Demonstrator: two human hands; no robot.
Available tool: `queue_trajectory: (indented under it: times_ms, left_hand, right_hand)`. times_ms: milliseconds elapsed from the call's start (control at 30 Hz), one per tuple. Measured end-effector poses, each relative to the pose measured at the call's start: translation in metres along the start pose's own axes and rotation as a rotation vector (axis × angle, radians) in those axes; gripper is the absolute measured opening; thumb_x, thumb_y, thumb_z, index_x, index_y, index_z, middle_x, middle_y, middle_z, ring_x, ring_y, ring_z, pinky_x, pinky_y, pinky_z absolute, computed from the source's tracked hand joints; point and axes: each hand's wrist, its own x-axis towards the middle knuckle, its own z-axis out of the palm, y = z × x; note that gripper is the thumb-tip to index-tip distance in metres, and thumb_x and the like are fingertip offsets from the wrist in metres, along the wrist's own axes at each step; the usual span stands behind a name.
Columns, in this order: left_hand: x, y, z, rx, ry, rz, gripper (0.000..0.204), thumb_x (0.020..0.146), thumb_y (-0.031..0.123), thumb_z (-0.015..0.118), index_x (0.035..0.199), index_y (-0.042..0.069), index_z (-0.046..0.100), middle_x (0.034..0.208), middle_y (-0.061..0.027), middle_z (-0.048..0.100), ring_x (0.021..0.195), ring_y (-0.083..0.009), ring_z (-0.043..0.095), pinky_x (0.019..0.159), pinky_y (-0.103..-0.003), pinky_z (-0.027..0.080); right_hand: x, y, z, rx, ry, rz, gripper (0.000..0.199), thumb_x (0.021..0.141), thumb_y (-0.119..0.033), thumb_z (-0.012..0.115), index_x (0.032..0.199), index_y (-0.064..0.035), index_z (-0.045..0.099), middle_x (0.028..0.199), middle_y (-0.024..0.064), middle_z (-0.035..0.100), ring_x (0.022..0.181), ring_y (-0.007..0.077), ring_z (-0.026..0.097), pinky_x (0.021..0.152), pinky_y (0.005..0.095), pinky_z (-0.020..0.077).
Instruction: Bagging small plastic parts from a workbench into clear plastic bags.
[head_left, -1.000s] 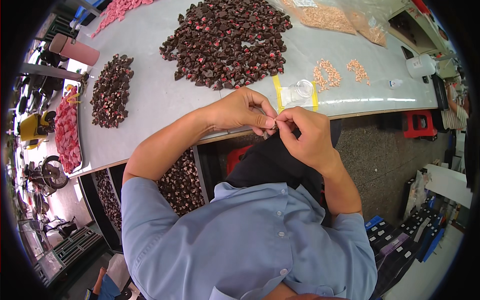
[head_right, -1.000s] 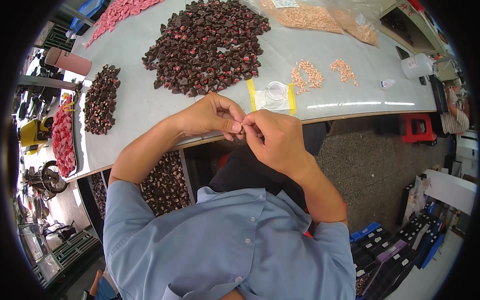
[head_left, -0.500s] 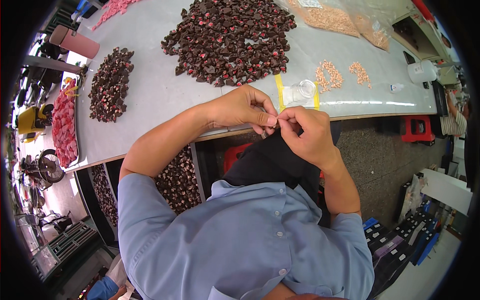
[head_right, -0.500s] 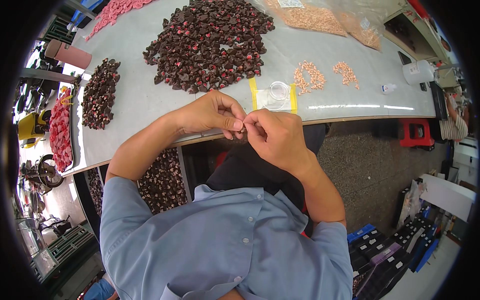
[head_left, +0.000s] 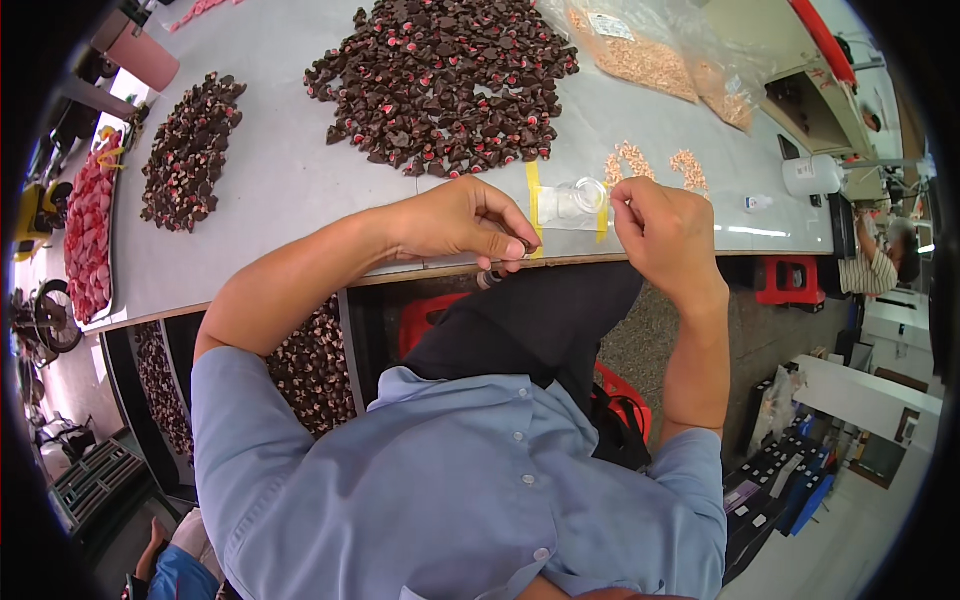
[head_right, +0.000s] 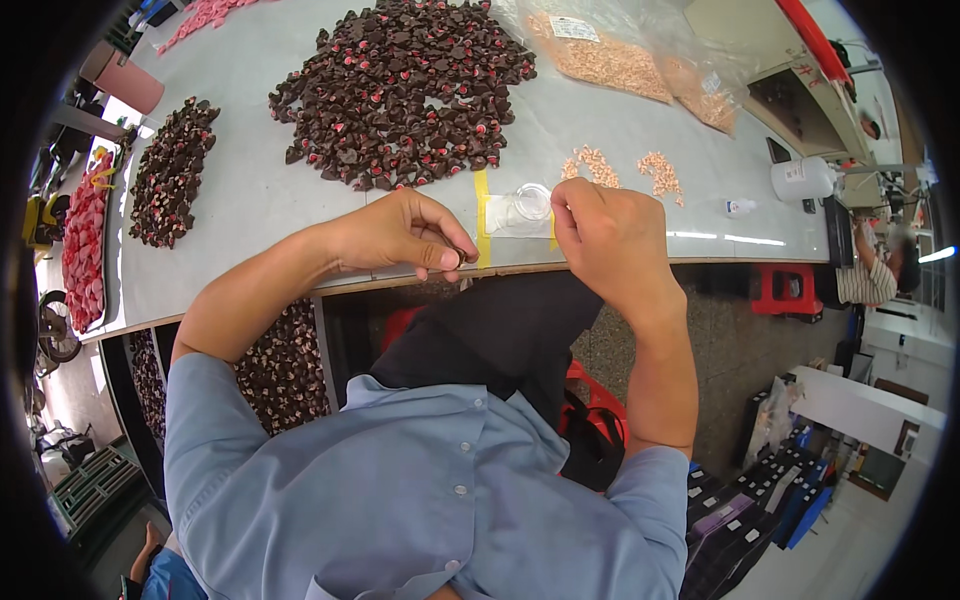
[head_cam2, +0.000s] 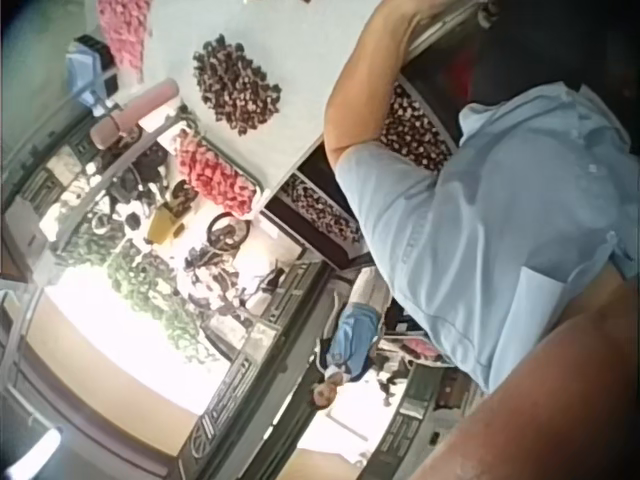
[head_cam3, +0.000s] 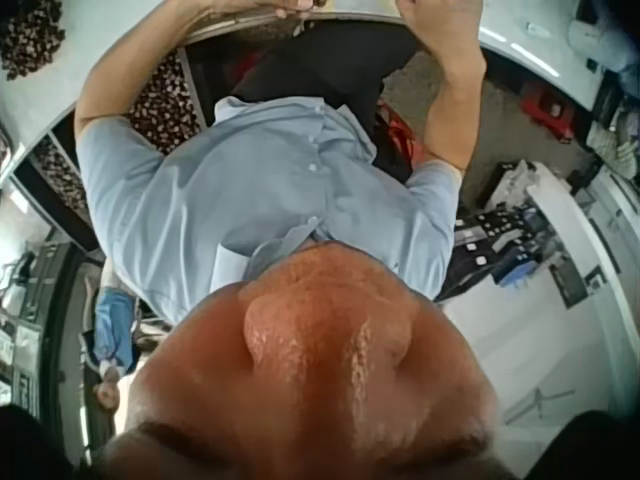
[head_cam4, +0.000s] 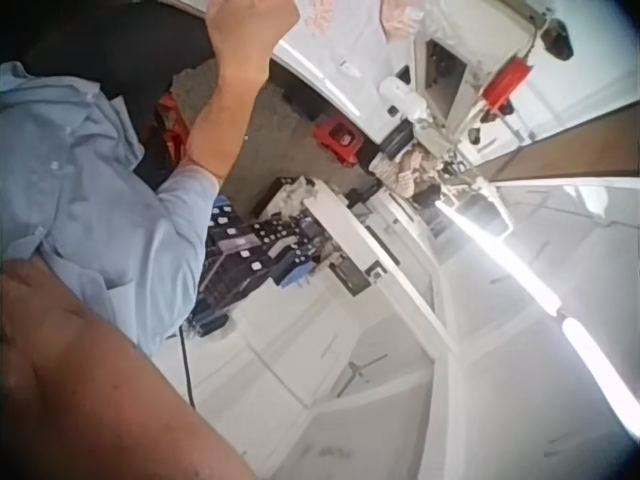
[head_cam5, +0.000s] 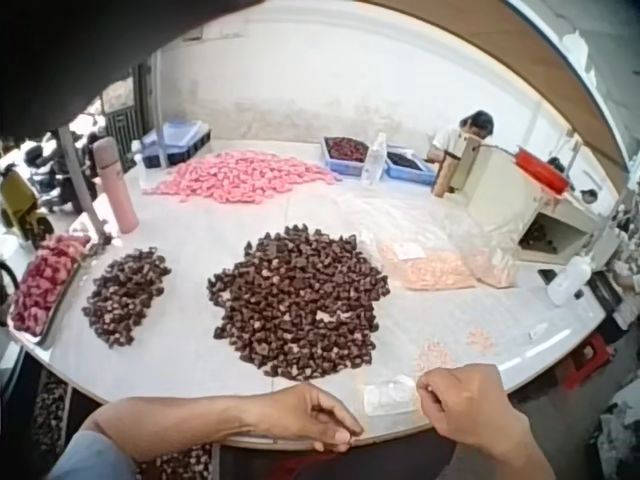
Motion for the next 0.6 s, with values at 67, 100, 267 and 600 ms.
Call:
queue_trajectory:
  times_ms: [67, 100, 267, 600]
  left_hand:
    - [0.002, -0.0026, -0.0013, -0.021, -0.014, 0.003, 0.026, 0.089, 0.012, 0.074, 0.11, -0.002, 0.069, 0.106, -0.0111, 0.072, 0.086, -0.0137, 0.07, 0.066, -0.024, 0.053]
    - [0.002, -0.0026, -0.001, -0.023, -0.011, 0.005, 0.026, 0.089, 0.012, 0.074, 0.11, -0.002, 0.069, 0.106, -0.0111, 0.072, 0.086, -0.0137, 0.07, 0.066, -0.024, 0.053]
    - [0.0024, -0.0033, -0.0014, -0.05, 0.006, 0.022, 0.025, 0.09, 0.013, 0.073, 0.11, -0.002, 0.069, 0.107, -0.0113, 0.072, 0.086, -0.0146, 0.07, 0.067, -0.025, 0.053]
    - [0.0023, -0.0025, -0.0022, -0.091, 0.018, 0.044, 0.025, 0.093, 0.012, 0.07, 0.113, -0.004, 0.068, 0.108, -0.0116, 0.072, 0.088, -0.0147, 0.07, 0.07, -0.024, 0.054]
  right_hand:
    - [0.0005, 0.0035, 0.0037, -0.071, -0.063, -0.013, 0.007, 0.081, -0.004, 0.07, 0.083, -0.0059, 0.063, 0.063, 0.0078, 0.063, 0.055, 0.0252, 0.062, 0.05, 0.0357, 0.046]
    - [0.0004, 0.0045, 0.0052, -0.07, -0.064, -0.017, 0.007, 0.081, -0.004, 0.07, 0.083, -0.0059, 0.063, 0.063, 0.0078, 0.063, 0.055, 0.0252, 0.062, 0.05, 0.0357, 0.046]
    - [0.0024, 0.0059, 0.0072, -0.138, -0.135, -0.013, 0.007, 0.083, -0.006, 0.068, 0.083, -0.0064, 0.061, 0.068, 0.0082, 0.064, 0.059, 0.0278, 0.063, 0.053, 0.0384, 0.0473]
    - [0.0029, 0.0021, 0.0074, -0.112, -0.11, -0.042, 0.008, 0.082, -0.004, 0.069, 0.082, -0.0054, 0.062, 0.066, 0.0086, 0.063, 0.056, 0.0272, 0.062, 0.052, 0.0373, 0.0463]
